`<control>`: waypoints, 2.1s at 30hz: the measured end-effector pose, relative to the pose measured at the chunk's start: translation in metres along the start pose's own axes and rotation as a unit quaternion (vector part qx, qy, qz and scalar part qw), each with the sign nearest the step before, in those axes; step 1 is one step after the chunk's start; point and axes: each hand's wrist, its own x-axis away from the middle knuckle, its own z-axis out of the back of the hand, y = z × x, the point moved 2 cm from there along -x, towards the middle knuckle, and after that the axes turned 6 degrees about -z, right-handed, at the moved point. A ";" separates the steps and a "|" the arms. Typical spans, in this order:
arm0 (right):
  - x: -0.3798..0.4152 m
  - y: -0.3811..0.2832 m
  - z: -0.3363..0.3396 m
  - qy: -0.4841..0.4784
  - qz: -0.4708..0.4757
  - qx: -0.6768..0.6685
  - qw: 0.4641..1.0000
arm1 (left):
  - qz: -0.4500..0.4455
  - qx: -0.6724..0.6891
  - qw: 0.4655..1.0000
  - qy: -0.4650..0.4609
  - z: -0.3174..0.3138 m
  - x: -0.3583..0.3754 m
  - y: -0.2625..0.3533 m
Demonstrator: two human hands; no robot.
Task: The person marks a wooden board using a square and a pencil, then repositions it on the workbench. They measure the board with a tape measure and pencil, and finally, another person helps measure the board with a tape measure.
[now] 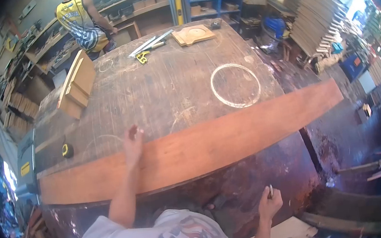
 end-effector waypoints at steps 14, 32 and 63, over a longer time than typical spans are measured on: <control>-0.267 -0.092 -0.118 -0.030 0.242 0.145 0.959 | -0.215 -0.176 0.960 0.031 -0.238 -0.406 0.028; -0.282 -0.094 -0.129 -0.076 0.257 0.131 0.954 | 0.086 -0.417 0.900 -0.091 -0.363 -0.567 -0.038; -0.458 0.176 0.055 -0.296 -0.266 -0.444 0.803 | -0.312 -0.058 0.886 -0.338 -0.623 0.245 0.360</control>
